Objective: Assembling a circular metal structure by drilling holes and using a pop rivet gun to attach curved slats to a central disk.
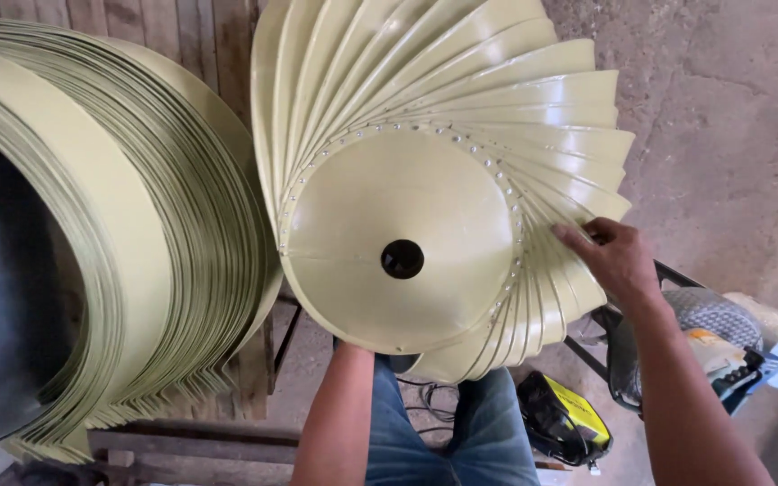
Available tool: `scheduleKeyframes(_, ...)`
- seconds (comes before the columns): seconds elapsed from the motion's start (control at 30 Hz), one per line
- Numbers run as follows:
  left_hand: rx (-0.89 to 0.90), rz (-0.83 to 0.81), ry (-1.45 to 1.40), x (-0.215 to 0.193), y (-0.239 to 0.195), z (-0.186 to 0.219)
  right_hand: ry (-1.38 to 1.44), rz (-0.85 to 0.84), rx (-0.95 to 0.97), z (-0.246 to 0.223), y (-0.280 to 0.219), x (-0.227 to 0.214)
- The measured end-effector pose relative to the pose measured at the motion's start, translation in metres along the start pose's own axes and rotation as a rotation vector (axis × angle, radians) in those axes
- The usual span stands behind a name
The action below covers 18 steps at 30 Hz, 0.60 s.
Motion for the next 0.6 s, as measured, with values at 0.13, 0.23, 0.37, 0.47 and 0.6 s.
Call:
scheduleKeyframes(0.13, 0.003, 0.057, -0.072, -0.003, -0.010, 0.011, 0.024, 0.017, -0.031, -0.008, -0.003, 0.001)
scheduleKeyframes(0.23, 0.028, 0.078, -0.114, 0.010, -0.016, 0.040, 0.029, -0.001, 0.043, -0.011, -0.002, 0.000)
scheduleKeyframes(0.37, 0.067, 0.169, 0.047, 0.052, -0.006, 0.108, 0.065, 0.013, -0.018, -0.012, -0.003, -0.002)
scheduleKeyframes(0.47, 0.164, 0.291, 0.381, 0.083, 0.012, 0.152, 0.102, 0.006, 0.004, -0.018, -0.006, -0.002)
scheduleKeyframes(0.6, 0.165, 0.624, 1.089, 0.084, 0.050, 0.163, 0.153, 0.017, 0.034, -0.016, -0.006, 0.002)
Point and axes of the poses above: each hand's wrist, its own y-axis towards the middle knuckle, its own x-axis out of the palm, z = x × y, the point moved 6 cm from there along y, towards the middle knuckle, and after that the axes turned 3 degrees about z, right-handed, at the moved point
